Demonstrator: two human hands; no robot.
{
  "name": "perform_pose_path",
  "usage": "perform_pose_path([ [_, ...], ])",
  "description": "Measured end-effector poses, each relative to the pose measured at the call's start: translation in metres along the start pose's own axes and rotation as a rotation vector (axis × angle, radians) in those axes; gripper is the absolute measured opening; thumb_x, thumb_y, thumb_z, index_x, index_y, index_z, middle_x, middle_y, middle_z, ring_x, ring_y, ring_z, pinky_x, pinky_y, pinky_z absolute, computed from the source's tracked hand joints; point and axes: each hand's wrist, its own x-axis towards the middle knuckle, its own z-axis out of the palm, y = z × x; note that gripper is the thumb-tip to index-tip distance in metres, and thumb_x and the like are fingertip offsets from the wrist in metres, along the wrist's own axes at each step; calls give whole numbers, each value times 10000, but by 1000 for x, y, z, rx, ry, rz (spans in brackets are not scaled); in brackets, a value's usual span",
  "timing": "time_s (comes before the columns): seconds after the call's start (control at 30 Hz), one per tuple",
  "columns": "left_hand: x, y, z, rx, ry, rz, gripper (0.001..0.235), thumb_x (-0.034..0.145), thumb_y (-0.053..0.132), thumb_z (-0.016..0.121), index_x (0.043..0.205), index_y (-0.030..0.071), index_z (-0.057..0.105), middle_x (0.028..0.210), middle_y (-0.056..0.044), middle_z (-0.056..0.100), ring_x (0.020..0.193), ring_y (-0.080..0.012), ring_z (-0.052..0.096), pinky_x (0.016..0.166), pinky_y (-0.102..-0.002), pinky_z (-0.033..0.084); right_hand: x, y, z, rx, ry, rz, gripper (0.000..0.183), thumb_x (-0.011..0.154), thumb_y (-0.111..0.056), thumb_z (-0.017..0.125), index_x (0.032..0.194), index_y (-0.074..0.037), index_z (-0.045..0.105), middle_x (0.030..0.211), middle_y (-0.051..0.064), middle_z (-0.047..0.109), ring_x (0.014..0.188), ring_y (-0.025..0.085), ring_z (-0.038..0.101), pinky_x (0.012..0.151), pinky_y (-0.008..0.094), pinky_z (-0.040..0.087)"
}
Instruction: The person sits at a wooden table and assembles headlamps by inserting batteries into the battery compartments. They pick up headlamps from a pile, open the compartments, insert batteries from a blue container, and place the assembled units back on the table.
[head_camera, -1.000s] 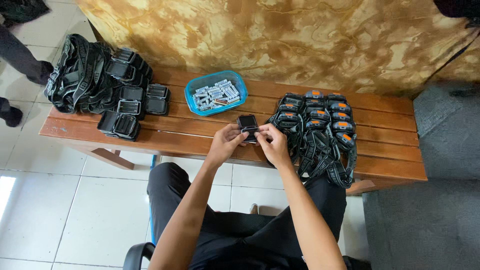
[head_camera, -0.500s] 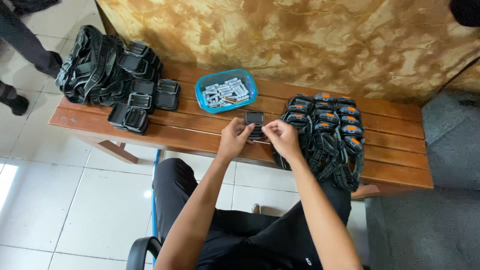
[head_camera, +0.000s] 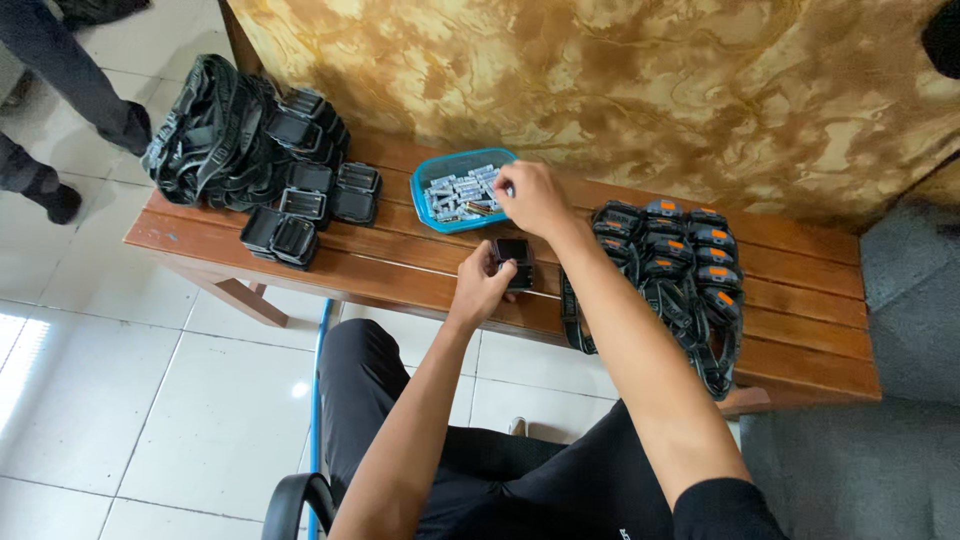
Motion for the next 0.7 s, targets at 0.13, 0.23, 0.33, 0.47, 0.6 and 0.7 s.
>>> perform_pose_path([
  [0.13, 6, -12, -2, -23, 12, 15, 116, 904, 141, 710, 903, 37, 658, 671, -181, 706, 457, -250, 710, 399, -317, 591, 20, 57, 65, -102, -195, 110, 96, 838, -77, 737, 879, -144, 793, 838, 41, 774, 889, 291, 757, 802, 410, 602],
  [0.23, 11, -23, -4, 4, 26, 42, 132, 903, 140, 700, 888, 19, 649, 678, -202, 670, 500, -278, 709, 399, -372, 574, 26, 50, 69, -270, -443, 239, 147, 852, -191, 793, 995, -187, 826, 974, 60, 801, 1001, 308, 765, 815, 452, 634],
  [0.33, 8, -23, -3, -12, 32, 3, 143, 895, 147, 714, 910, 12, 669, 705, -235, 672, 518, -303, 711, 414, -373, 604, 29, 56, 87, -305, -489, 274, 78, 842, -211, 787, 881, -267, 825, 979, 18, 796, 1026, 277, 767, 815, 429, 639],
  [0.47, 10, -26, -5, -21, 29, 11, 155, 905, 147, 710, 944, -1, 684, 735, -238, 671, 541, -307, 703, 427, -394, 625, 30, 31, 58, -173, -523, 292, 96, 871, -159, 754, 933, -138, 825, 1037, 161, 786, 1100, 381, 737, 904, 502, 616],
  [0.6, 23, -54, -10, -51, 29, 3, 169, 916, 146, 709, 964, -12, 671, 761, -235, 673, 528, -301, 689, 429, -385, 618, 30, 53, 81, -144, -512, 293, 107, 829, -187, 735, 896, -146, 807, 1021, 158, 766, 1135, 385, 722, 949, 496, 610],
  [0.7, 1, -9, -1, -76, 30, -3, 141, 913, 142, 705, 934, 7, 673, 759, -215, 689, 506, -285, 695, 424, -367, 621, 31, 49, 78, -88, -440, 289, 75, 820, -220, 731, 834, -156, 767, 944, 138, 740, 1090, 373, 724, 899, 495, 599],
])
